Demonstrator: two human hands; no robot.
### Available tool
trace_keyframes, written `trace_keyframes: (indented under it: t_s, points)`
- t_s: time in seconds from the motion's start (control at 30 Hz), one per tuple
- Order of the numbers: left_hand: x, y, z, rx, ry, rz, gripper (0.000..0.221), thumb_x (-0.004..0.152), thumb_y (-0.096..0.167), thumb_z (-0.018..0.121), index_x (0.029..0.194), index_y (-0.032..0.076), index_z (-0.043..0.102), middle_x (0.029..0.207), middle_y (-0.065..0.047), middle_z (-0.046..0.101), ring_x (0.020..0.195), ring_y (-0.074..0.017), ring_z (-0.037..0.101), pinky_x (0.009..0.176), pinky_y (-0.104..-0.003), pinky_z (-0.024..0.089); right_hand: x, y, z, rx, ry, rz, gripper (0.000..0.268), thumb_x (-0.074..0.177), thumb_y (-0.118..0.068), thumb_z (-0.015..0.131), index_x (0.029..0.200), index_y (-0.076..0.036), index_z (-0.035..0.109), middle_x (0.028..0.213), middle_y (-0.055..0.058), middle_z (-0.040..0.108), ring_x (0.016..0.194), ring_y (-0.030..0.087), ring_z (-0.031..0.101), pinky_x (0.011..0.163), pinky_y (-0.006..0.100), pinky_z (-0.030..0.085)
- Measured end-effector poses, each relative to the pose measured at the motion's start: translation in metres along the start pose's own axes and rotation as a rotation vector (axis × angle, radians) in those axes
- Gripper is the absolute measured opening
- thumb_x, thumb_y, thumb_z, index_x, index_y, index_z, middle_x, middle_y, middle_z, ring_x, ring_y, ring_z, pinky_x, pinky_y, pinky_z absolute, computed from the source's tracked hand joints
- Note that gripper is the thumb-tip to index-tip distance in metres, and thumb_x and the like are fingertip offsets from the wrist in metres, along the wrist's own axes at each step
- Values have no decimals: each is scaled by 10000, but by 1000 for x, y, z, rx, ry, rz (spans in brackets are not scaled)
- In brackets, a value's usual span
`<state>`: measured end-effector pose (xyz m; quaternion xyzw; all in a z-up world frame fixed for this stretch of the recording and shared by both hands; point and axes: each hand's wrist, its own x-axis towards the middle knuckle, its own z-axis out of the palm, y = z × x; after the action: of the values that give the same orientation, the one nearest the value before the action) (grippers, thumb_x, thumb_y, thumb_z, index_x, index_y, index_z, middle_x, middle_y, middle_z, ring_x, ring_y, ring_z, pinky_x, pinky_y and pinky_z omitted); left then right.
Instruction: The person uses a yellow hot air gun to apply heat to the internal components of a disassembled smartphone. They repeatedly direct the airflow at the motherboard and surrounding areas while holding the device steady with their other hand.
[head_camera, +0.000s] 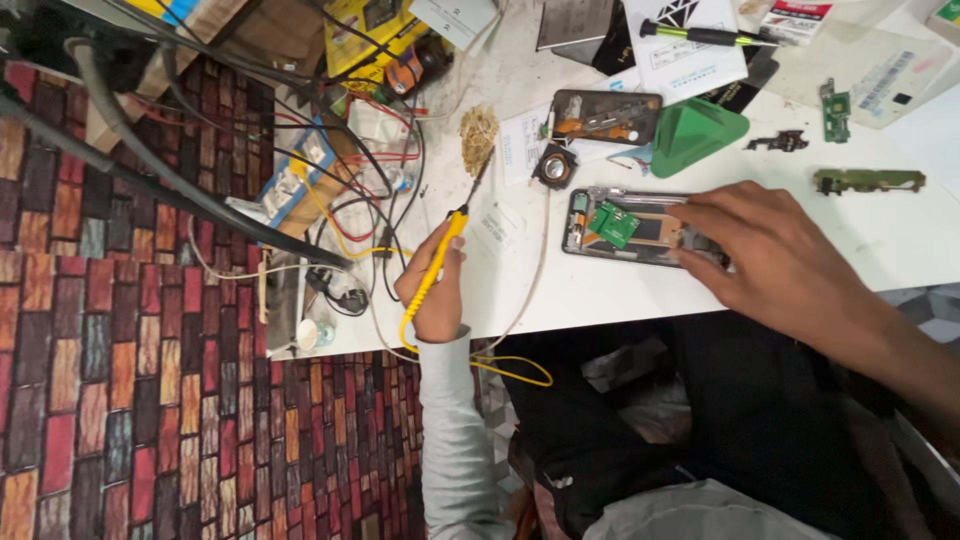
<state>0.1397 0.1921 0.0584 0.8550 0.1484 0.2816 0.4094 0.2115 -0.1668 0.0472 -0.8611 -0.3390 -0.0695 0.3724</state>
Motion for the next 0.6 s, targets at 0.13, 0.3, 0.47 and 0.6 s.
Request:
trace_keyframes:
  t_s: [0.13,0.3,0.47,0.6]
  points:
    - [-21,11,-11,-176,61,-74,320,1011,68,661,1306,-56,676,1064,-145,768,878,-141,709,814,-264,581,0,-1,4,37,36,-28,569,815,-303,792,1280,0,666,1269,147,631,1239,296,556,1065,477,407]
    - [-83,44,-24,10,-79,123,292,1020,8,638,1293,-96,664,1047,-188,763,921,-190,738,852,-297,597,-1,5,6,1,91,-56,858,729,-419,845,1393,38,550,1391,196,535,1330,370,477,1095,512,379]
    - [-113,71,-20,88,-248,211,343,896,-54,728,1233,-87,676,1050,-218,761,926,-238,766,815,-311,610,-3,7,8,25,75,-37,895,746,-415,855,1431,46,511,1390,215,529,1323,389,481,1106,512,383]
    - [-110,83,-10,108,-333,294,345,861,-83,763,1199,-85,693,1045,-222,754,949,-283,771,853,-336,608,-1,6,8,87,95,1,840,772,-343,855,1439,37,515,1369,199,549,1316,370,508,1110,505,402]
